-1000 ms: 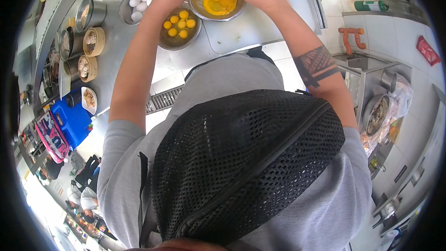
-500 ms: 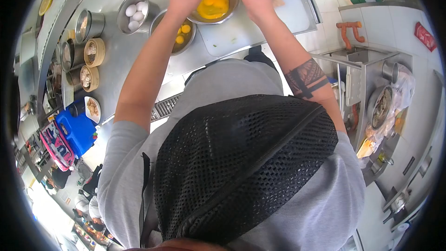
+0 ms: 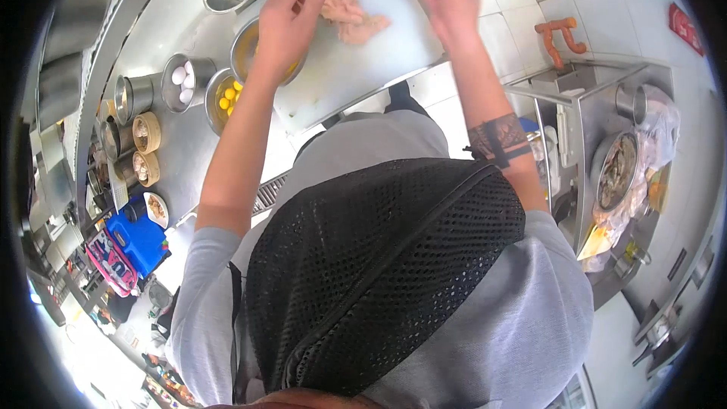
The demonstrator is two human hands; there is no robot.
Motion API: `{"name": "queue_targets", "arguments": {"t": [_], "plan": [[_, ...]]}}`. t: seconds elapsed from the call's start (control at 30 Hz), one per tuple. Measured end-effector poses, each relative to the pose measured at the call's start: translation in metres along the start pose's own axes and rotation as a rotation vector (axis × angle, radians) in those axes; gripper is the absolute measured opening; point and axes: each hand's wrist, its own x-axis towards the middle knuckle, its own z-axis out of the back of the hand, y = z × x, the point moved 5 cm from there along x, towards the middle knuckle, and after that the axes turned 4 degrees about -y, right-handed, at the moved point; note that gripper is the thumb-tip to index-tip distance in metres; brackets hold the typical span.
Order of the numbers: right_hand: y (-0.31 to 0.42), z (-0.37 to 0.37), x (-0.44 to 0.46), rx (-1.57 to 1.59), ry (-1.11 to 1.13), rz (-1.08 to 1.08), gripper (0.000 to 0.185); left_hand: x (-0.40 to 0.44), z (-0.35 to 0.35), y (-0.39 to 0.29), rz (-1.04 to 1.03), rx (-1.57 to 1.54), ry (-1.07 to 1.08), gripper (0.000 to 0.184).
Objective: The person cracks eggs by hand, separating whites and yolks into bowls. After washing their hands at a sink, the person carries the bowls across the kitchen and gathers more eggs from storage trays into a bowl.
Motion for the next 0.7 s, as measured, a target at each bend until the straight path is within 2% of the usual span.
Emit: {"name": "queue_targets", "arguments": {"t": [0.07,0.13,0.17,0.23,0.33,0.37,0.4,0.43,0.53,0.6,0.63,0.7], "plan": [[0.027,0.026,0.044,-0.216,-0.008,0.232,0.031,-0.011,0.002,0.006,0.023,-0.001,-0.018,0.030],[0.041,0.048,0.091,-0.569,-0.079,0.352,0.030,-0.026,0.008,0.014,0.113,0.063,-0.026,0.029],[0.039,0.060,0.120,-0.822,-0.066,0.337,0.029,-0.033,0.016,0.016,0.125,0.070,-0.037,0.029],[0.025,0.091,0.175,-1.062,0.012,0.262,0.030,-0.051,0.033,0.022,0.224,0.080,-0.093,0.029],[0.019,0.128,0.236,-0.959,0.105,0.067,0.034,-0.080,0.072,0.031,0.335,0.158,-0.170,0.028],[0.027,0.115,0.222,-0.823,0.009,0.024,0.033,-0.089,0.090,0.037,0.307,0.149,-0.251,0.028],[0.037,0.108,0.214,-0.663,0.120,0.101,0.030,-0.099,0.112,0.048,0.321,0.194,-0.296,0.028],[0.041,0.099,0.204,-0.608,0.015,0.148,0.034,-0.109,0.133,0.062,0.371,0.236,-0.357,0.029],[0.049,0.057,0.142,-0.572,0.023,0.157,0.033,-0.127,0.193,0.110,0.466,0.345,-0.444,0.034],[0.043,0.041,0.103,-0.614,-0.063,0.089,0.030,-0.134,0.230,0.155,0.594,0.501,-0.466,0.039],[0.036,0.031,0.089,-0.619,-0.066,0.100,0.030,-0.129,0.248,0.183,0.592,0.489,-0.467,0.039],[0.018,0.017,0.059,-0.625,0.019,0.067,0.028,-0.116,0.267,0.232,0.518,0.777,-0.312,0.052]]}}
